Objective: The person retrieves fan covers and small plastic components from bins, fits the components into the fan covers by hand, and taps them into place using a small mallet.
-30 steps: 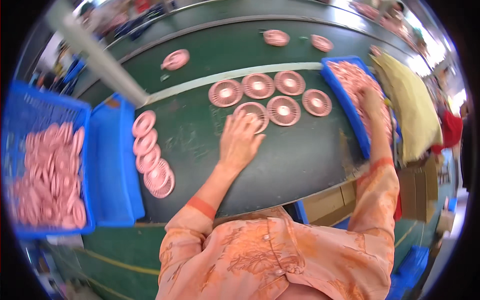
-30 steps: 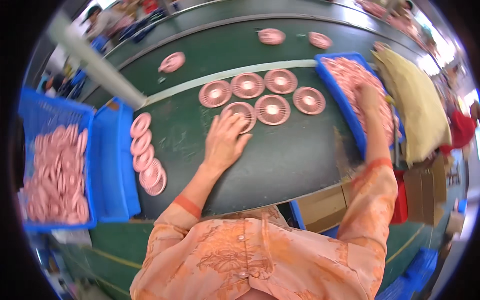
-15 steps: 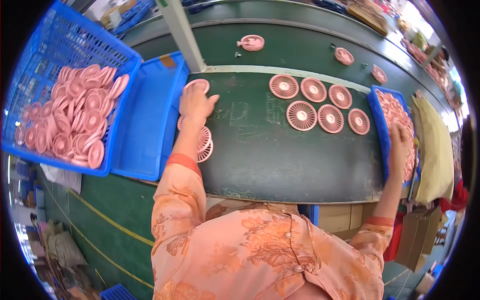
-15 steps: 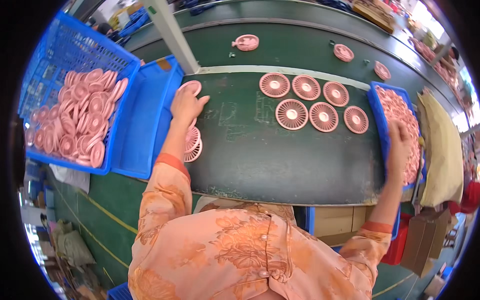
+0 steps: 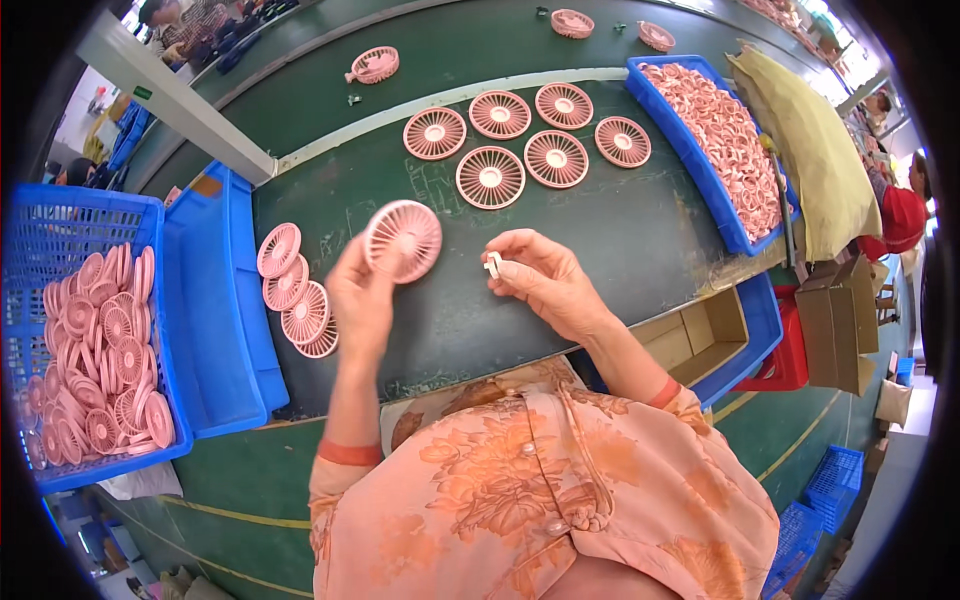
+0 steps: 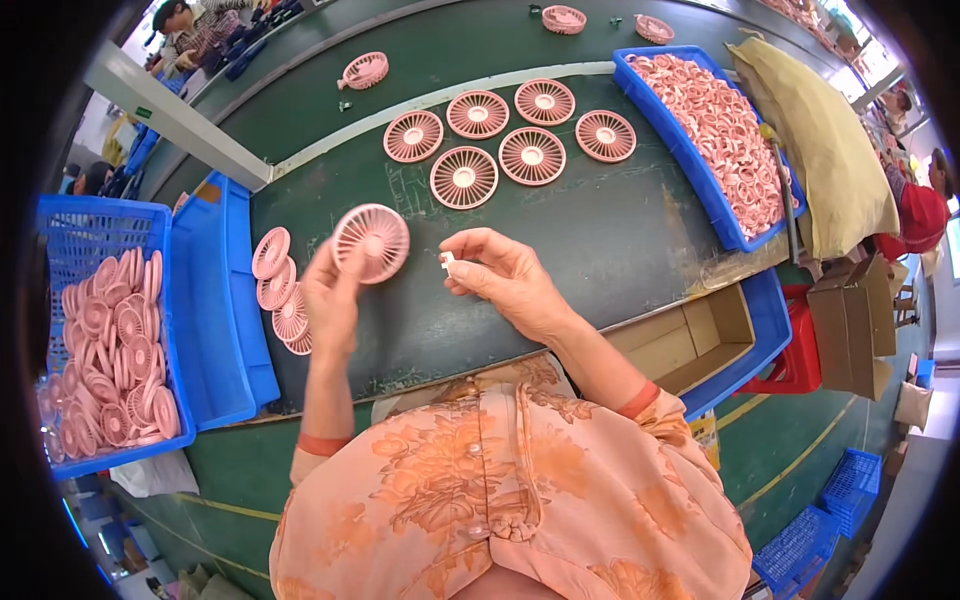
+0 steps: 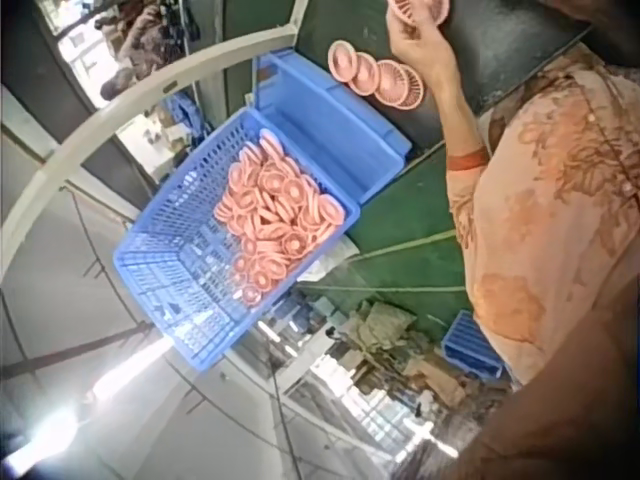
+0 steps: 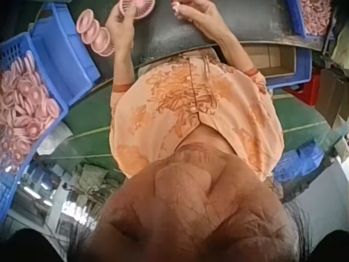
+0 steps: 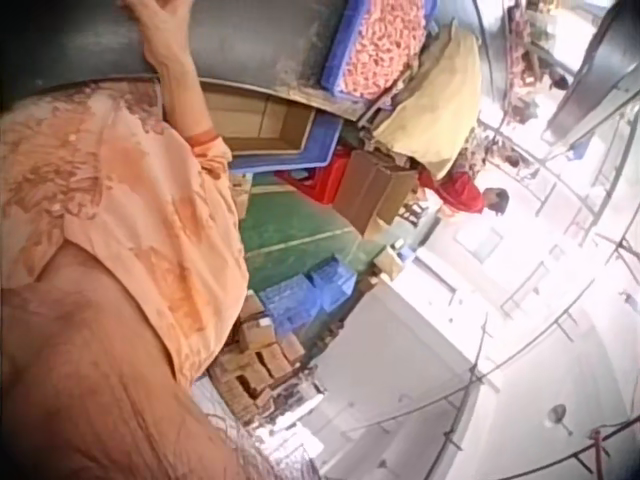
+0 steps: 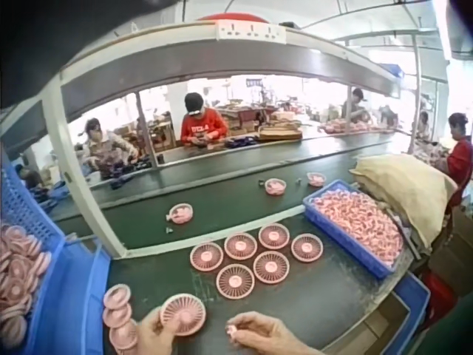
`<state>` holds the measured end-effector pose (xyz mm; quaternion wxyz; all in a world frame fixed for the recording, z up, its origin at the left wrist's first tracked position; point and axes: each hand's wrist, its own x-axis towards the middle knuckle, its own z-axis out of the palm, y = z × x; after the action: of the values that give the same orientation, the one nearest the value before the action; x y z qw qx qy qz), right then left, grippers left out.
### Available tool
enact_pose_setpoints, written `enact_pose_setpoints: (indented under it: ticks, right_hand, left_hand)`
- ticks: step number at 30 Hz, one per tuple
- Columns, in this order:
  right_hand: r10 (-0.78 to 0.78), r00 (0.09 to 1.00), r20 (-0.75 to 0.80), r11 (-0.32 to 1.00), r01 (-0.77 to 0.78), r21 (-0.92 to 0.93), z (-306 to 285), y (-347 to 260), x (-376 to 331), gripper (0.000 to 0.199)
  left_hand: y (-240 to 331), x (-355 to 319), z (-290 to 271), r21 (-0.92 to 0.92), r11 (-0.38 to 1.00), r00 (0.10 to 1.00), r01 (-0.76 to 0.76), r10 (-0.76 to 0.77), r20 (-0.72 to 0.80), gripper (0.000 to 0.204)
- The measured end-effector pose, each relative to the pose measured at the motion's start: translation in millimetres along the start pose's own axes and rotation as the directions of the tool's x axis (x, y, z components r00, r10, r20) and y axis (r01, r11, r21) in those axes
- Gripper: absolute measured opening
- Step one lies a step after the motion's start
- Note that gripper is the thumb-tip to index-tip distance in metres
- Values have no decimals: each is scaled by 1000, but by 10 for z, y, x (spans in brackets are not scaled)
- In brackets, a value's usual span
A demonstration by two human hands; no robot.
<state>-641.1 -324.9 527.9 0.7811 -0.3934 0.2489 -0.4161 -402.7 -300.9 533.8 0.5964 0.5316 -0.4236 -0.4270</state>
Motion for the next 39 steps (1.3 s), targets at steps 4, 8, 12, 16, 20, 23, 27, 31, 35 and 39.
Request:
enact_pose_setpoints:
  ticks: [4, 8, 12, 16, 20, 23, 27, 31, 35, 39]
  right_hand:
    - [4, 1000, -7, 993, -5, -118, 54, 84, -19, 27]
    - [-49, 999, -10, 988, 47, -149, 142, 115, -55, 29]
    - [-48, 999, 14, 983, 49, -175, 206, 143, -62, 31]
    - [-197, 980, -8, 849, 166, -502, 332, 117, -64, 27]
    - [-406, 900, 160, 490, 362, -793, 350, 127, -5, 24]
    - [-438, 870, 225, 353, 397, -847, 314, 113, 28, 24]
    - [-394, 880, 266, 243, 379, -893, 321, 54, 9, 21]
    - [-345, 897, 275, 218, 362, -906, 306, 29, 0, 20]
    - [-361, 843, 399, 162, 479, -863, 255, 58, -6, 18]
    - [-320, 769, 554, 81, 605, -792, 195, 13, -67, 20]
  left_hand:
    - [-39, -368, 161, -309, 931, 981, 195, -192, 40, 26]
    - [-68, -505, 226, -438, 849, 953, 297, -293, 77, 29]
    - [-110, -546, 222, -450, 827, 940, 337, -322, 114, 28]
    - [-93, -546, 257, -438, 833, 939, 337, -329, 99, 26]
    - [-110, -573, 295, -398, 859, 946, 323, -310, 97, 27]
    - [-80, -590, 339, -340, 893, 954, 297, -291, 69, 29]
    - [-103, -608, 342, -265, 920, 958, 287, -273, 90, 32]
    - [-72, -598, 351, -162, 945, 958, 285, -276, 78, 31]
    - [-60, -539, 238, -87, 960, 959, 265, -254, 125, 30]
    - [-12, -446, 146, 23, 961, 932, 277, -275, 236, 30]
